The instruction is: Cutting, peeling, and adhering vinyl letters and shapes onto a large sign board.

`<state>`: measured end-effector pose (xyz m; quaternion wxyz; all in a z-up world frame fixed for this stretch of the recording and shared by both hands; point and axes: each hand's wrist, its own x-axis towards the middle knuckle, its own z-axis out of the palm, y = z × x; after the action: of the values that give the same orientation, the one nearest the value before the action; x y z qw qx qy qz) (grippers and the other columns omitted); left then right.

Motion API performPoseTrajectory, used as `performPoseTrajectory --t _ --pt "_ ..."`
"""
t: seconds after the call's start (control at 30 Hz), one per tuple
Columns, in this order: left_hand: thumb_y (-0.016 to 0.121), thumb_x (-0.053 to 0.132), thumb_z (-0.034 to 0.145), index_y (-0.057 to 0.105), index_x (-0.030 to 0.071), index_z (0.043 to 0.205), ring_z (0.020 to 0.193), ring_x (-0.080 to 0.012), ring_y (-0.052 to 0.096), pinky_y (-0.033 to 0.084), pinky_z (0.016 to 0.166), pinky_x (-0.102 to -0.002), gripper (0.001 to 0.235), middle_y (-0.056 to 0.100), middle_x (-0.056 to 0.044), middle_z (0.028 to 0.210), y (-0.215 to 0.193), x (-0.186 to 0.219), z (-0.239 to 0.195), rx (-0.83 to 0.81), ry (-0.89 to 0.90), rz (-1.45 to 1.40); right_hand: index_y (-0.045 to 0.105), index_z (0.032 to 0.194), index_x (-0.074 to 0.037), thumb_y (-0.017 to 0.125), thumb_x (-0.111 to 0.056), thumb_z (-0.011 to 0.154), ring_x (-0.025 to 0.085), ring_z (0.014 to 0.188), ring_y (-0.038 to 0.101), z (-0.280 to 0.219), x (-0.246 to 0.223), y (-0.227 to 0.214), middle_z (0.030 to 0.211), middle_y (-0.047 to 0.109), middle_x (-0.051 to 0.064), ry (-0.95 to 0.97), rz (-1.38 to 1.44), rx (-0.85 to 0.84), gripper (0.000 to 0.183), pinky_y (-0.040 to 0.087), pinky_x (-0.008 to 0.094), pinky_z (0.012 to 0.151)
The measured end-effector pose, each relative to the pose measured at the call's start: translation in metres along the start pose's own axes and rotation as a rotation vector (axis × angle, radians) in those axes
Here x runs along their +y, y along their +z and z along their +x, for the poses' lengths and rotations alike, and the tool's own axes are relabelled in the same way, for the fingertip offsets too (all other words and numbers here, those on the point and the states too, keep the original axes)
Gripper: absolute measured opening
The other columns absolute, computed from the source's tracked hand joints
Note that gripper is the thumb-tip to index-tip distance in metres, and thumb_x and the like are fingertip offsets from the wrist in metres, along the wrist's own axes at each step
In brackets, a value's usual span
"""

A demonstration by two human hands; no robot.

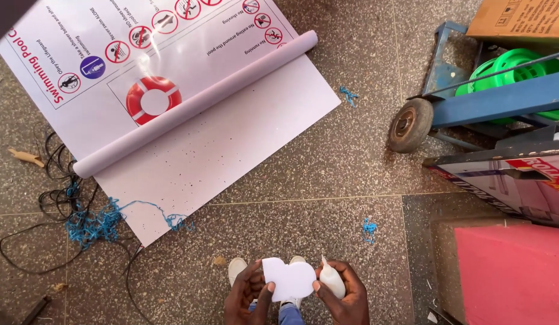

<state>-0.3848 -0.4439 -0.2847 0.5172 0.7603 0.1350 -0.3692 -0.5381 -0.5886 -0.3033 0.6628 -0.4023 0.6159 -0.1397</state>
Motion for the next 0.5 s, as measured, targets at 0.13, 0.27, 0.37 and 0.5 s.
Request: performPoseTrajectory --t 0.13,0.27,0.37,0.5 --pt "0.091 0.02 0.087 0.087 0.015 0.144 0.106 -0.0222 0.088 0.07 0.089 -0.035 0.057 0.094 -0.012 0.115 -0.002 0.003 0.0 0.02 -0.016 0.037 0.082 0.126 0.0 0.096 -0.005 0.081 0.034 0.093 0.079 0.001 0.009 -0.001 0.109 0.088 0.018 0.017 -0.023 0.021 0.047 0.065 0.049 0.072" --pt "0.09 0.015 0.088 0.088 0.01 0.14 0.1 -0.0207 0.085 0.067 0.085 -0.034 0.052 0.093 -0.01 0.113 0.001 -0.02 0.011 0.023 0.077 0.032 0.083 0.129 -0.007 0.098 -0.016 0.08 0.035 0.1 0.085 0.015 0.033 -0.01 0.116 0.091 0.014 0.064 -0.124 0.004 0.052 0.069 0.053 0.077" --pt "0.094 0.019 0.087 0.088 0.013 0.142 0.104 -0.0217 0.084 0.067 0.086 -0.038 0.056 0.09 -0.007 0.118 0.007 -0.007 0.007 0.047 -0.043 0.082 0.085 0.123 -0.004 0.099 -0.013 0.08 0.022 0.089 0.079 0.01 0.04 -0.012 0.104 0.089 0.01 -0.07 -0.101 -0.034 0.046 0.065 0.038 0.076" --pt "0.092 0.021 0.087 0.085 0.016 0.147 0.107 -0.0206 0.083 0.067 0.09 -0.037 0.06 0.087 -0.004 0.123 0.007 -0.007 0.012 0.0 -0.116 0.109 0.085 0.123 -0.004 0.098 -0.007 0.082 0.032 0.098 0.083 0.012 0.029 -0.004 0.11 0.092 0.016 0.108 -0.108 0.03 0.043 0.067 0.047 0.083"
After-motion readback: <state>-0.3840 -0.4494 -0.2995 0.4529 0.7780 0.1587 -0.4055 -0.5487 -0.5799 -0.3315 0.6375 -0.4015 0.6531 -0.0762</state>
